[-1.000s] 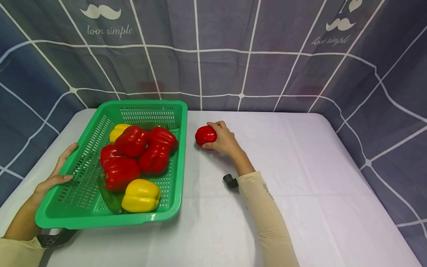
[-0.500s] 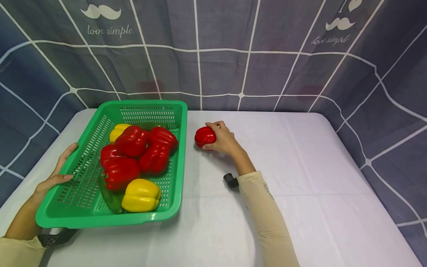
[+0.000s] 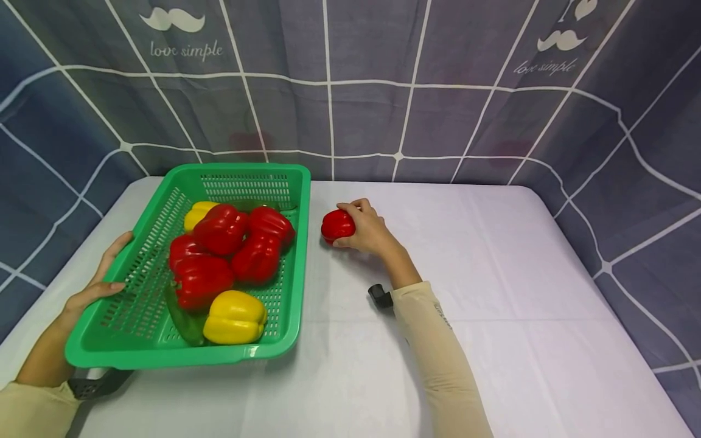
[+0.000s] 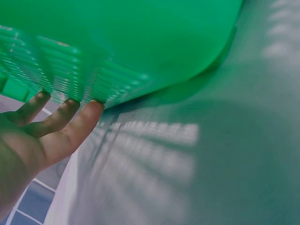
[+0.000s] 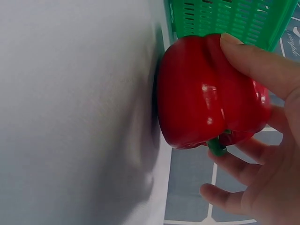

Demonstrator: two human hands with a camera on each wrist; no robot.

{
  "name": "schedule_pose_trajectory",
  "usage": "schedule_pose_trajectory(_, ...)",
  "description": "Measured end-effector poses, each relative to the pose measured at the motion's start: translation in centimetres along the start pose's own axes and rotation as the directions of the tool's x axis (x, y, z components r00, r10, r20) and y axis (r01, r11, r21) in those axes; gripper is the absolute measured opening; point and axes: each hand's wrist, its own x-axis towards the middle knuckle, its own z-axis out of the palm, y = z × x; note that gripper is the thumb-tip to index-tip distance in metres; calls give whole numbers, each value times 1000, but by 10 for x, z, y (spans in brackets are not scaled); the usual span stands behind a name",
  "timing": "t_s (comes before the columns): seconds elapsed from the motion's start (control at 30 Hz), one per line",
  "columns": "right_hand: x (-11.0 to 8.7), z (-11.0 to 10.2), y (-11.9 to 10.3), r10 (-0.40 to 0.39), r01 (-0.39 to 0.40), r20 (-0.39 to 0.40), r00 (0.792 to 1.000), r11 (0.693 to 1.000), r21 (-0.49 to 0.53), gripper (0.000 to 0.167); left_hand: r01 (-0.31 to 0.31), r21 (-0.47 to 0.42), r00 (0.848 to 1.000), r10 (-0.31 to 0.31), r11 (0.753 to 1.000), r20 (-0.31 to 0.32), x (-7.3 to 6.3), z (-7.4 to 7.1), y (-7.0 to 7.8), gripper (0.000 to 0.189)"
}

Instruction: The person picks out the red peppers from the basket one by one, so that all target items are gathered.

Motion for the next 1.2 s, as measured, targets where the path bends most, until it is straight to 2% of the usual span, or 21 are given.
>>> schedule_pose_trajectory(0.1,-1,-1,-1,-3,3,0,1000,1000,-4,75,-48,90,998,51,995,-24,2,-2,-3,81)
schedule_pose_trajectory(0.47,-3,0,-2,-14,14,13,1000,1000,-13,76,-36,82,999,39,996,-35,2,-2,-2,81)
schedule_pose_trajectory(0.7,-5,-1,-2,-25,25,11,1000,1000,-4,74,-118,132,993,117,984,10,5,-6,-7,74)
schedule_pose_trajectory(1.07,-6,-5,-5,-42,42,3,999,999,-21,74,-58,119,998,61,991,-28,4,-1,1,80)
schedule_pose_trajectory(1.2,-6,-9,-5,-49,50,3,999,999,-22,73,-26,55,999,27,998,-18,2,2,3,81)
